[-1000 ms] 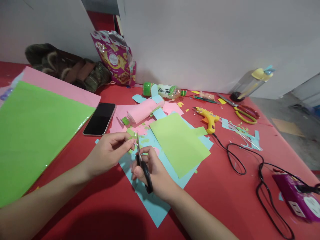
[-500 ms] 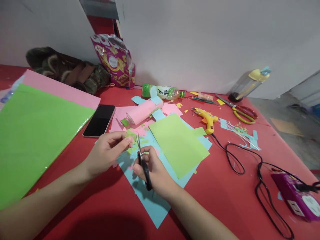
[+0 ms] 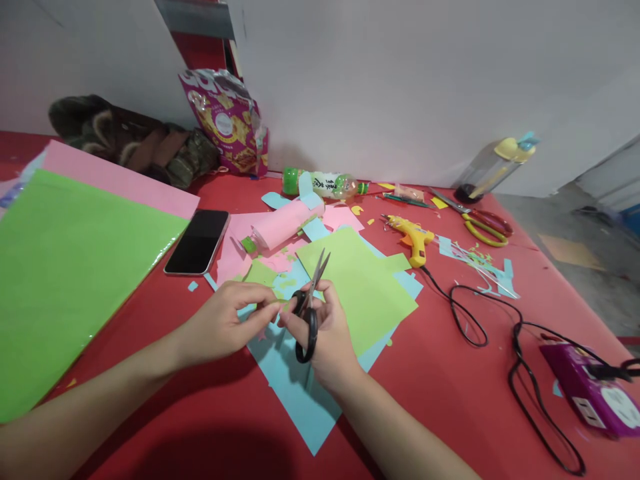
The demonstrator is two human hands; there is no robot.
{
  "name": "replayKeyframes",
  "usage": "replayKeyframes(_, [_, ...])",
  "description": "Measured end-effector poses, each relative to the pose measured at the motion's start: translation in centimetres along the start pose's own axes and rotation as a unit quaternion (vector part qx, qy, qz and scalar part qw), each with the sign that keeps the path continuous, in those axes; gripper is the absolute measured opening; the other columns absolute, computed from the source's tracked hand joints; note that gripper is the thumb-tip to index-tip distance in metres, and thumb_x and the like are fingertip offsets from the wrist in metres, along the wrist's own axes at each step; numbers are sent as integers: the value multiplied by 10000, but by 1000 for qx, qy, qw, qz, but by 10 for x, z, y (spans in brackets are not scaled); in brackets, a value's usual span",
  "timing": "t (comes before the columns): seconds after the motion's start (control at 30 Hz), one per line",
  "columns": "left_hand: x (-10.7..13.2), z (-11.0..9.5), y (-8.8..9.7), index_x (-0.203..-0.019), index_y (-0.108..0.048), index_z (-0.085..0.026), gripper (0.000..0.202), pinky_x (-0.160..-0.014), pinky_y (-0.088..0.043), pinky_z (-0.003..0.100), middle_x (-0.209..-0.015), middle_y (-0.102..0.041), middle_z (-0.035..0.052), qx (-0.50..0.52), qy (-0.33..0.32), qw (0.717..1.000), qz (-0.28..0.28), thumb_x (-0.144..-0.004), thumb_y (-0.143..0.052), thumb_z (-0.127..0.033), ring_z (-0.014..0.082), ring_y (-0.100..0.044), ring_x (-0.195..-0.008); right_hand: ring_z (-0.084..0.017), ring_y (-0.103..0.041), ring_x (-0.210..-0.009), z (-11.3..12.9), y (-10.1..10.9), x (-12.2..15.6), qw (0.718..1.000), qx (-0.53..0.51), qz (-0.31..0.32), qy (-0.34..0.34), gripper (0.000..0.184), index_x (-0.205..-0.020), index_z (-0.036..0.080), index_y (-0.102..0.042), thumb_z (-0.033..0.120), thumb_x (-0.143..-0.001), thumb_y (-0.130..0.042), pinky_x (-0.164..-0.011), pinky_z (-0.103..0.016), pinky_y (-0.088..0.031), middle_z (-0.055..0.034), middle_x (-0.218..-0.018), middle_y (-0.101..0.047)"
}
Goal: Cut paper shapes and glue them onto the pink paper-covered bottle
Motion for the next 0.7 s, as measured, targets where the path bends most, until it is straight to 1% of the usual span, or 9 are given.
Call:
replayKeyframes(0.13, [1, -2, -2, -550, -508, -124, 262, -484, -314, 184, -491, -472, -20, -6, -16, 1000, -3, -776, -387, -178, 70, -408, -474, -77, -523, -537, 1, 2, 0, 1000, 12, -6, 10, 366, -809, 232, -379, 182, -608, -680, -556, -212, -407, 83, -607, -554])
replayKeyframes(0.23, [1, -1, -3, -563, -517, -128, 264, -494, -323, 184, -495, -483, -20, 4, -15, 1000, -2, -781, -377, -177, 74, -420, -484, -74, -502, -516, 2, 6, 0, 999, 28, -21, 15, 371, -808, 233, -380, 191, -600, -685, -505, -197, -384, 84, -602, -547])
replayKeyframes(0.33, [0, -1, -3, -553, -513, -128, 264, -492, -322, 183, -494, -476, -22, 19, -12, 1000, 1, -775, -378, -173, 75, -420, -487, -71, -485, -497, 3, 7, 0, 999, 46, -21, 17, 374, -811, 231, -375, 200, -602, -683, -477, -193, -367, 82, -600, -543])
replayKeyframes(0.57, [-1, 1, -9, -587, -546, -123, 292, -495, -317, 162, -536, -495, -26, 110, -1, 992, 66, -787, -335, -161, 62, -420, -502, -91, -536, -520, 5, -3, -1, 999, 27, 15, 14, 395, -803, 236, -351, 174, -600, -684, -532, -223, -401, 87, -579, -543])
replayKeyframes(0.7, [-1, 3, -11, -579, -546, -127, 297, -493, -317, 171, -527, -490, -25, 99, 3, 991, 85, -789, -345, -186, 70, -424, -504, -86, -507, -487, 4, -3, -1, 999, 44, 16, 12, 402, -810, 232, -352, 196, -590, -687, -499, -216, -375, 89, -553, -532])
Point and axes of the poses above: each hand's wrist, its own x-axis away from the middle knuckle, its own y-axis out of the back of the hand, z = x × y, the point moved 10 cm from there along -x, towards the middle knuckle
